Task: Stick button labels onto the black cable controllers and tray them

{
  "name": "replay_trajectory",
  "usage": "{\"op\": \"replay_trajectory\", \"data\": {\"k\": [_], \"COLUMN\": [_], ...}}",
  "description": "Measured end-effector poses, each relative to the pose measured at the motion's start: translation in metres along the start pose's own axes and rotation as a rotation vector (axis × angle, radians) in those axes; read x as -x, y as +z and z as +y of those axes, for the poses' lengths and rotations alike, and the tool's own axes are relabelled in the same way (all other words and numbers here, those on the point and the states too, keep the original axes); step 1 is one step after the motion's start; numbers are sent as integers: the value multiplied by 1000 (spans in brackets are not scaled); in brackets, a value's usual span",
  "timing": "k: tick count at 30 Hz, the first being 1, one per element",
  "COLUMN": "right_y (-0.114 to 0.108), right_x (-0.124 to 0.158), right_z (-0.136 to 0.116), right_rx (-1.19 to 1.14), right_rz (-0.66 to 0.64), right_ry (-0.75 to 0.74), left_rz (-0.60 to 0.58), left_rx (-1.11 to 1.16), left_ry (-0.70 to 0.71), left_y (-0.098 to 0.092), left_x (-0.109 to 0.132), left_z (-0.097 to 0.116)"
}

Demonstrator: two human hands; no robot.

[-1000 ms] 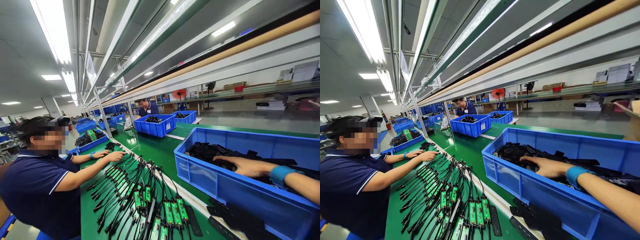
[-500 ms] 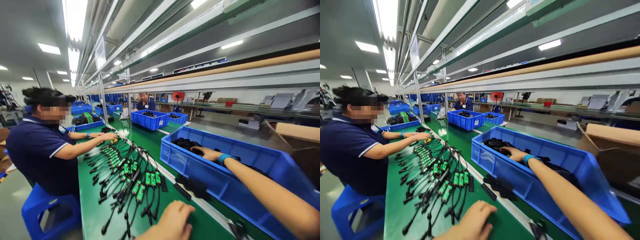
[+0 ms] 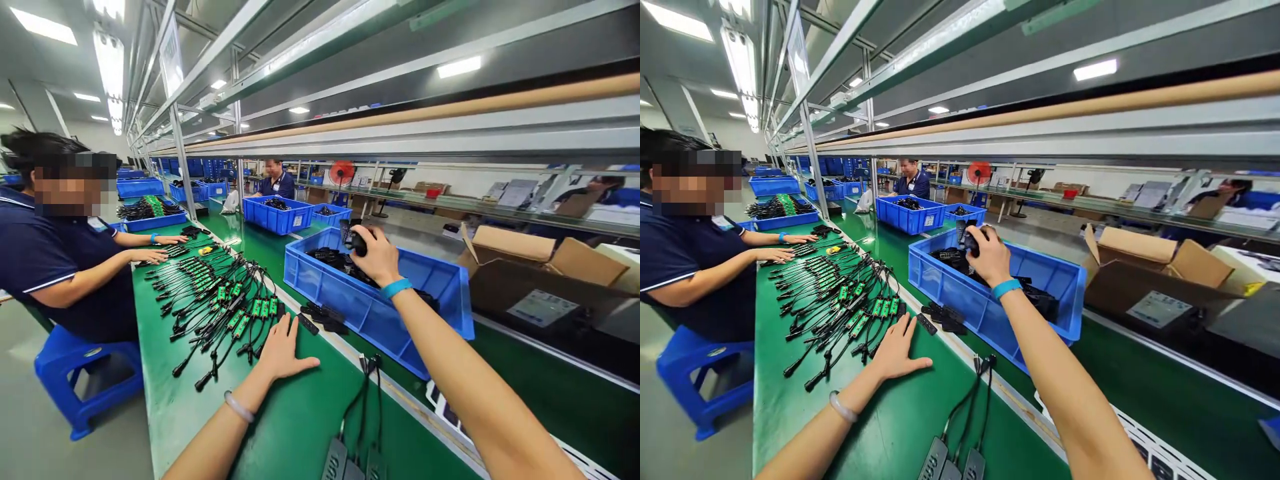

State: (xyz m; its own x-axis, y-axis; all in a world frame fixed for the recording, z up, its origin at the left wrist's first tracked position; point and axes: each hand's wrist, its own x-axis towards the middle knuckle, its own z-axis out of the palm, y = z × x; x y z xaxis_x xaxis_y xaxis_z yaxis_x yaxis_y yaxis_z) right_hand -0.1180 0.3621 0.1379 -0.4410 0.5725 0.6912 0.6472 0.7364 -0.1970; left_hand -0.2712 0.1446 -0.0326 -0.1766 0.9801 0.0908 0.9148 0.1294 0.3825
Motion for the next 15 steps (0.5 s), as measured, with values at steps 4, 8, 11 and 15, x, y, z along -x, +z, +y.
{"op": "replay_trajectory", "data": {"k": [4,8,11,15], "right_y": [-8,33,65,71], "right_x": [52,114,142,138], "right_z": [-48,-64,-60,-59], "right_rx": [61,98,148,198], "right_rz": [-76,-469,-551,-599], "right_ry": [-299,-295,-191,-84], "left_rz": [-8,-5,-3,-8], "left_rx": [-3,10,11,1], "left_ry": [-9,-27,-28,-29], "left_y": [2,4,3,2], "left_x": [-3,-4,-3,-2], "left_z": [-2,-2,0,1]}}
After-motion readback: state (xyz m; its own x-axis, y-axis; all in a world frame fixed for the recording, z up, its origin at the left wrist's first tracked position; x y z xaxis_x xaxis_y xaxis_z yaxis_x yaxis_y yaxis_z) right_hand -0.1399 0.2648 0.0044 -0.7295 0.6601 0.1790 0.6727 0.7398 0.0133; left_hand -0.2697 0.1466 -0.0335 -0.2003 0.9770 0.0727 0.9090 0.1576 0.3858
